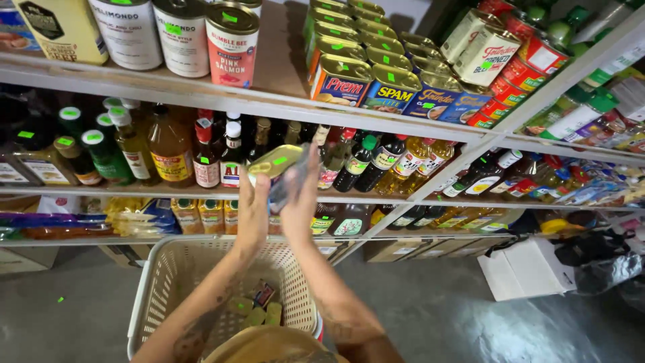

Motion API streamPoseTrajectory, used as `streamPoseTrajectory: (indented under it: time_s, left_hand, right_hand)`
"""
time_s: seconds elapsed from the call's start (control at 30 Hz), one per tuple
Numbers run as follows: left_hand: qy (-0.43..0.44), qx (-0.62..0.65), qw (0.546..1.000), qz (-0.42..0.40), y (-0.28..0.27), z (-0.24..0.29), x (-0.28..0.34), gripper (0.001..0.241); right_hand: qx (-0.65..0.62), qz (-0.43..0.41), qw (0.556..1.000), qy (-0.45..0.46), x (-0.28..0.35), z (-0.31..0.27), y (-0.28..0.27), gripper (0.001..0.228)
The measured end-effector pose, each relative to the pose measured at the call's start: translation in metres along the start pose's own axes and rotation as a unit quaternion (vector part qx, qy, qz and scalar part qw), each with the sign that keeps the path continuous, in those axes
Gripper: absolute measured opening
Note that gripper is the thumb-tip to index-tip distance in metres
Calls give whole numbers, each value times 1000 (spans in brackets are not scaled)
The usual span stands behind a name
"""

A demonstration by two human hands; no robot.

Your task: Wiping canned goods with a cloth and placing them into a shopping basket.

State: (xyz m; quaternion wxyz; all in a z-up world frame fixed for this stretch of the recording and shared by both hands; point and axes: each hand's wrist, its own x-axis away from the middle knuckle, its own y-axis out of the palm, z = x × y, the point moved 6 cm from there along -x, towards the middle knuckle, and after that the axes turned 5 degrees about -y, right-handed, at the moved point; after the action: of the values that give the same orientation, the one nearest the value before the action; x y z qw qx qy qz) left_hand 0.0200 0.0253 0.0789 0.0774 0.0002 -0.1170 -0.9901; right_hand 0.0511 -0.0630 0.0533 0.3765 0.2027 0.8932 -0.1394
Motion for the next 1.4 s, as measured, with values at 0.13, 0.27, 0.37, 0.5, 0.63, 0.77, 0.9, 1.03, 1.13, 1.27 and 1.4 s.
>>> streamPoseTrajectory:
  time_s: [0.13, 0.27, 0.37, 0.5, 0.63, 0.77, 0.9, 1.03, 1.13, 1.27, 1.4]
  left_hand:
    - [63, 18, 998, -25, -15, -31, -29, 106]
    - [-123, 132, 980, 80, -41, -105, -52, 67]
    - [-155, 275, 947, 65, -38, -85, -58, 66]
    - [36, 28, 999, -26, -18, -38, -45, 95]
    - [50, 88, 990, -96, 20, -19, -15, 112]
    - [-178, 229, 954, -72, 11, -37, -18, 89]
    - [25, 273, 944, -184, 19, -79, -25, 72]
    - [-52, 259, 956, -125, 11, -141, -50, 58]
    - [-106, 258, 954, -111, 2, -170, -79, 81]
    - [254, 99, 935, -228, 5, -115, -45, 111]
    - [-90, 335, 925, -153, -9, -242, -103, 43]
  right_hand:
    - [151, -120, 972, -136, 35, -35, 13, 91]
    - [48, -81, 984, -150, 2, -14, -15, 75]
    - [-226, -53, 914, 334, 17, 59, -18, 51]
    - [-154, 41, 949, 273, 17, 48, -32, 81]
    - [40, 45, 994, 85, 25, 36, -41, 91]
    - [-143, -20, 987, -74, 17, -30, -52, 76]
    - [-210, -120, 962, 125, -5, 17, -54, 53]
    - [-129, 16, 898, 419, 27, 39, -47, 90]
    - [-127, -93, 984, -87, 29, -20, -35, 67]
    - [44, -207, 942, -259, 22, 17, -31, 63]
    - [-155, -212, 961, -90, -10, 7, -41, 75]
